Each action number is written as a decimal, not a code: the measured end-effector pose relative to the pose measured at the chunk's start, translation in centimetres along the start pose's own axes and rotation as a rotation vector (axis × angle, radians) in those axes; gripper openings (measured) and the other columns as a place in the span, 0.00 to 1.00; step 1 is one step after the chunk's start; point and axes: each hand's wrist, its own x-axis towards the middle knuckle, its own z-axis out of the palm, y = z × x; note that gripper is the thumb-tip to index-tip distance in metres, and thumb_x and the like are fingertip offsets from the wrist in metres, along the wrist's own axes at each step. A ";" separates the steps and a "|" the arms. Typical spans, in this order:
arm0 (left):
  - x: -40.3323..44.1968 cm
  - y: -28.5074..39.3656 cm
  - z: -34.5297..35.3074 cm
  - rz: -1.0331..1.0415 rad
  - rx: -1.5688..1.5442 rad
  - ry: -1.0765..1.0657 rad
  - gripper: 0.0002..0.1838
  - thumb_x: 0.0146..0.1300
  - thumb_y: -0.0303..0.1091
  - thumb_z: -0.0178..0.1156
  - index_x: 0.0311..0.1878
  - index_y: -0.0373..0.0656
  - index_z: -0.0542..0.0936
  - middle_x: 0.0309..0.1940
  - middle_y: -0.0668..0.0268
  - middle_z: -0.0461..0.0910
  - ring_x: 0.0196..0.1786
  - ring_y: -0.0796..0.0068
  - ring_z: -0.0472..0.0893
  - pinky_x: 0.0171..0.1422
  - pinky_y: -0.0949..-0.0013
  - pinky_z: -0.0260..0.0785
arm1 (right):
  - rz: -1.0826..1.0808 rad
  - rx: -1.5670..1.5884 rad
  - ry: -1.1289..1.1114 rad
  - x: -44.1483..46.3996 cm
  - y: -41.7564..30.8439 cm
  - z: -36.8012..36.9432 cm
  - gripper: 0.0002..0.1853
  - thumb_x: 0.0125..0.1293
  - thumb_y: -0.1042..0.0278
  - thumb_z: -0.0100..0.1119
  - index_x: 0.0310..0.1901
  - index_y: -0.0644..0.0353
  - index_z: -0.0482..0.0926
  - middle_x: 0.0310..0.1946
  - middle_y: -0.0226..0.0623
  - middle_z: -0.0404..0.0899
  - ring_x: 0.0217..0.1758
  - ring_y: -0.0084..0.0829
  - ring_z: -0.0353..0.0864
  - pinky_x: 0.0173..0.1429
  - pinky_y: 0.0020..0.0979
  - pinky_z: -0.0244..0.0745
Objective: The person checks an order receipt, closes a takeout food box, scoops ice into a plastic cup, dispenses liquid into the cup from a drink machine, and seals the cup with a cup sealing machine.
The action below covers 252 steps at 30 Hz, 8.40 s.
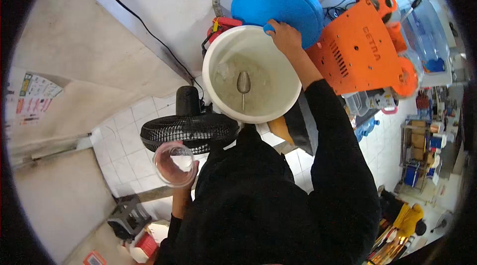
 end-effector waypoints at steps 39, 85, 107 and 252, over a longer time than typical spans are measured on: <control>5.0 4.8 13.4 -0.552 0.221 -0.625 0.73 0.47 0.63 0.79 0.81 0.29 0.44 0.81 0.40 0.50 0.83 0.47 0.52 0.83 0.45 0.50 | -0.883 -1.294 -0.703 -1.3 -11.2 21.0 0.03 0.56 0.70 0.59 0.31 0.49 0.82 0.25 0.28 0.72 0.25 0.29 0.67 0.32 0.42 0.56; 7.6 4.5 14.5 -0.500 0.443 -0.202 0.38 0.42 0.35 0.83 0.56 0.40 0.72 0.45 0.57 0.79 0.50 0.52 0.79 0.60 0.50 0.67 | -0.891 0.373 -0.927 1.7 -3.2 5.6 0.12 0.75 0.63 0.50 0.47 0.62 0.79 0.44 0.55 0.82 0.53 0.58 0.81 0.59 0.52 0.75; 6.6 2.1 21.1 -0.281 0.186 0.204 0.41 0.46 0.34 0.83 0.60 0.38 0.68 0.55 0.54 0.76 0.60 0.58 0.78 0.63 0.58 0.75 | -0.675 -0.437 -0.510 2.4 -5.6 -11.5 0.15 0.63 0.61 0.64 0.49 0.52 0.89 0.50 0.37 0.88 0.52 0.41 0.87 0.56 0.53 0.75; 9.4 2.5 25.2 -0.224 0.429 -0.029 0.40 0.43 0.29 0.81 0.62 0.40 0.74 0.53 0.52 0.79 0.59 0.47 0.78 0.63 0.54 0.71 | -0.483 0.274 -0.510 -4.2 5.2 -10.4 0.18 0.65 0.55 0.57 0.34 0.64 0.85 0.30 0.56 0.81 0.37 0.55 0.85 0.45 0.53 0.77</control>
